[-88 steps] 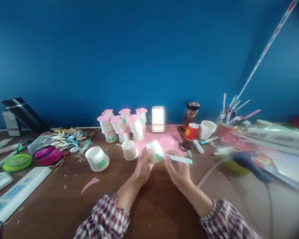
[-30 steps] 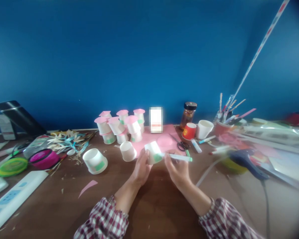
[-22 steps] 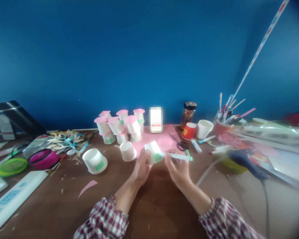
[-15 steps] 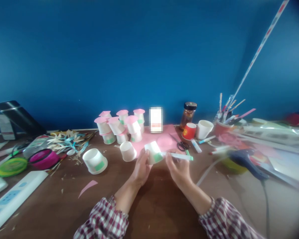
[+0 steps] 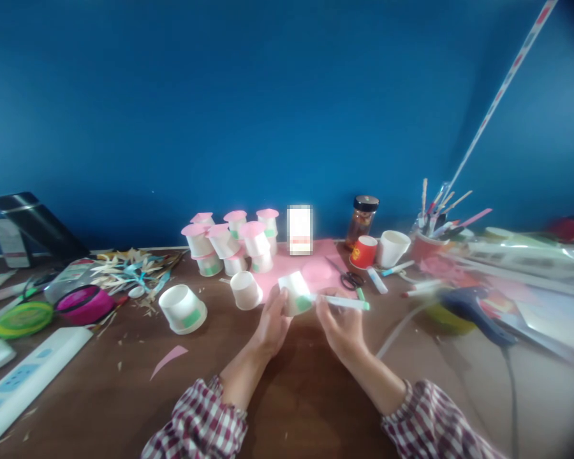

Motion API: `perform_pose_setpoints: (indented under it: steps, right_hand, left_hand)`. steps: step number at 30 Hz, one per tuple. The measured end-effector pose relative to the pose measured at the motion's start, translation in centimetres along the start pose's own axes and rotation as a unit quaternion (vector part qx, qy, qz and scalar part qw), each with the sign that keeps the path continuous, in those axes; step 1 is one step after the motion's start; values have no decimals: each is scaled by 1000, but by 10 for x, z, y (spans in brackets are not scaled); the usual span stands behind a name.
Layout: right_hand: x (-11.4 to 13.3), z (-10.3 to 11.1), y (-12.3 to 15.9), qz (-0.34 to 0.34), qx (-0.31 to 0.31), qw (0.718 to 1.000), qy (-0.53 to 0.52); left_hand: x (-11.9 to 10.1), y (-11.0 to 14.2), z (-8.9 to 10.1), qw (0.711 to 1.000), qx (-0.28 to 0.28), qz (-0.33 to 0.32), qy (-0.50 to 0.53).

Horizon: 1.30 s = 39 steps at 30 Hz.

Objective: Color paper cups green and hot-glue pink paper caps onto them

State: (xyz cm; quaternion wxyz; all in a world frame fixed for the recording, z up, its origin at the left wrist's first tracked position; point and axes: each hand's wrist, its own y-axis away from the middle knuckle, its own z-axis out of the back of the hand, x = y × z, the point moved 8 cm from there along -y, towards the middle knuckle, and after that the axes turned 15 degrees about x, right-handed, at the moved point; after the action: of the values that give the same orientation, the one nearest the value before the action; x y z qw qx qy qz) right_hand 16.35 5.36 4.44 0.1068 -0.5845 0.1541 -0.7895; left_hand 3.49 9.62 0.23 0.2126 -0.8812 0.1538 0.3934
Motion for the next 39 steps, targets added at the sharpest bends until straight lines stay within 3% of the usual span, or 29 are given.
perform_pose_setpoints:
  steps: [19,39]
  right_hand:
    - [4,-7,2,14,14,1000,-14]
    - [-4,3,-1,-3,-9,1000,-4]
  left_hand:
    - [-1,1,-2,1000,-11,3,-5]
    - [0,1,1,1000,-5,0,-8]
